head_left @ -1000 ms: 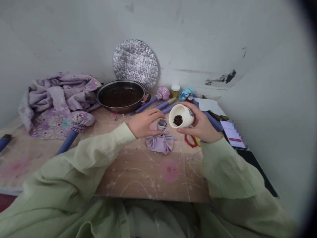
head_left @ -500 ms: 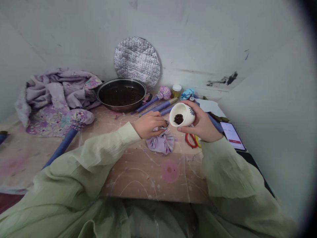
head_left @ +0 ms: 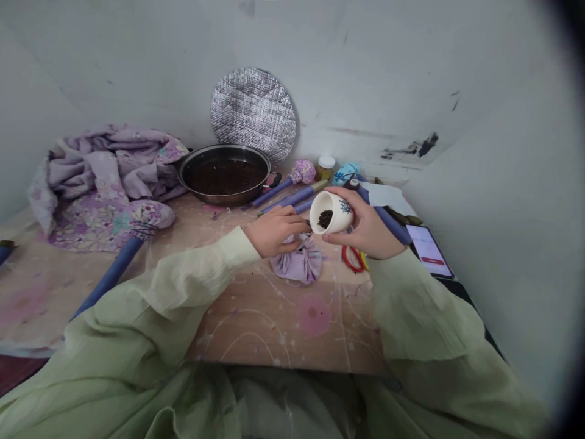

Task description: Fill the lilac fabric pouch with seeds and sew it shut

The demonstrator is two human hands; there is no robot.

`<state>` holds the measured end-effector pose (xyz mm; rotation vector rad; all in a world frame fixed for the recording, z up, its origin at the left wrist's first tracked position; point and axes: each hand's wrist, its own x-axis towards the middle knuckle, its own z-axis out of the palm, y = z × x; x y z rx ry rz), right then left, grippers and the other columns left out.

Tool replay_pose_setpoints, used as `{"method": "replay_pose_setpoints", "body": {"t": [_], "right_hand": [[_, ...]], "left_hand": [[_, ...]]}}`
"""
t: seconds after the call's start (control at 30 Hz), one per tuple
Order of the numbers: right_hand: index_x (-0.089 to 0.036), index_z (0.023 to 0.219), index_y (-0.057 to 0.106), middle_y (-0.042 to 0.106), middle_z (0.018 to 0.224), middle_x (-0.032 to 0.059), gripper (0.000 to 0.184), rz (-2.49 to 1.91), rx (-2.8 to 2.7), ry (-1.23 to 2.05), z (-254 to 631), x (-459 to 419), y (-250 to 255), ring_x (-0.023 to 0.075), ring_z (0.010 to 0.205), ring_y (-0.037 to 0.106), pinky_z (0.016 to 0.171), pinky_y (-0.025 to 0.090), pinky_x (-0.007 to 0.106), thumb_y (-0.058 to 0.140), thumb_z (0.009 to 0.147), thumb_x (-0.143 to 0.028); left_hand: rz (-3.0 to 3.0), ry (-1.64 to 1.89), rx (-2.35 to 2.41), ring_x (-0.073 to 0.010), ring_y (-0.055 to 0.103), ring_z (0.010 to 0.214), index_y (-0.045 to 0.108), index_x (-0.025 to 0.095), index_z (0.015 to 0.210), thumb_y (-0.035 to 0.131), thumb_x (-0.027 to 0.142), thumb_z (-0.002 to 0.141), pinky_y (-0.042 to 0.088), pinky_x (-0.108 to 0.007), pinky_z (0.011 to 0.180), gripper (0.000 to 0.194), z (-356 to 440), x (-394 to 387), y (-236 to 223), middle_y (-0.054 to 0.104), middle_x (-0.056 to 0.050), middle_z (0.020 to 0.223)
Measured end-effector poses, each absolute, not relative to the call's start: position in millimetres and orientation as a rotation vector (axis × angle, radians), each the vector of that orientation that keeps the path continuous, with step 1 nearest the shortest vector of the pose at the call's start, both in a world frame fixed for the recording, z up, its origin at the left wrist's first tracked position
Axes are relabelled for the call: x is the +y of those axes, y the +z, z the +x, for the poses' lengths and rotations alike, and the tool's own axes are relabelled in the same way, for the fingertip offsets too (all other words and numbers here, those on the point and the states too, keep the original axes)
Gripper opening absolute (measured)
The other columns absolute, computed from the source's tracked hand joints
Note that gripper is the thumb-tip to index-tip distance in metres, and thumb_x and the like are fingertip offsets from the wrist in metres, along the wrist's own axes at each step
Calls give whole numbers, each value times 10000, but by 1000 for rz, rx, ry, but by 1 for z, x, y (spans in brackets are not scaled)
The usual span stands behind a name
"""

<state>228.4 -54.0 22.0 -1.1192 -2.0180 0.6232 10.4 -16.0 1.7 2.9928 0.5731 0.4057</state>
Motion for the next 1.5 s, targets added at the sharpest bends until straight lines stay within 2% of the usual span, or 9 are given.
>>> {"method": "replay_pose_setpoints", "body": {"t": [0.33, 0.53, 1.03, 1.5], "right_hand": [[-281, 1245, 452, 455, 1264, 60, 693, -1138, -2102, 535, 223, -51, 23, 275, 1205, 430, 1041, 320, 475, 718, 607, -246], [-265, 1247, 456, 458, 1242, 68, 684, -1138, -2152, 505, 223, -51, 26, 258, 1193, 439, 1049, 313, 452, 709, 614, -227], [-256, 1243, 468, 437, 1206, 71, 676, -1214, -2194, 545, 219, -51, 34, 252, 1174, 454, 1039, 338, 433, 692, 607, -207], [-274, 1251, 458, 423, 1183, 65, 679, -1187, -2248, 550, 219, -46, 33, 246, 1150, 462, 1026, 351, 447, 690, 615, -216]], "left_hand": [[2954, 542, 585, -203, 511, 897, 599, 163, 1038, 488, 253, 835, 395, -324, 810, 248, 10, -14, -7, 661, -62, 999], [2931, 664, 592, -199, 525, 893, 614, 164, 987, 518, 259, 827, 394, -325, 806, 210, 8, -14, -9, 664, -58, 1024], [2952, 660, 630, -219, 538, 955, 606, 172, 974, 492, 292, 848, 404, -347, 813, 208, 6, -15, -9, 650, -74, 1037], [3011, 641, 637, -214, 528, 903, 609, 162, 964, 478, 287, 856, 381, -327, 766, 211, 8, -15, -8, 644, -75, 985]]}}
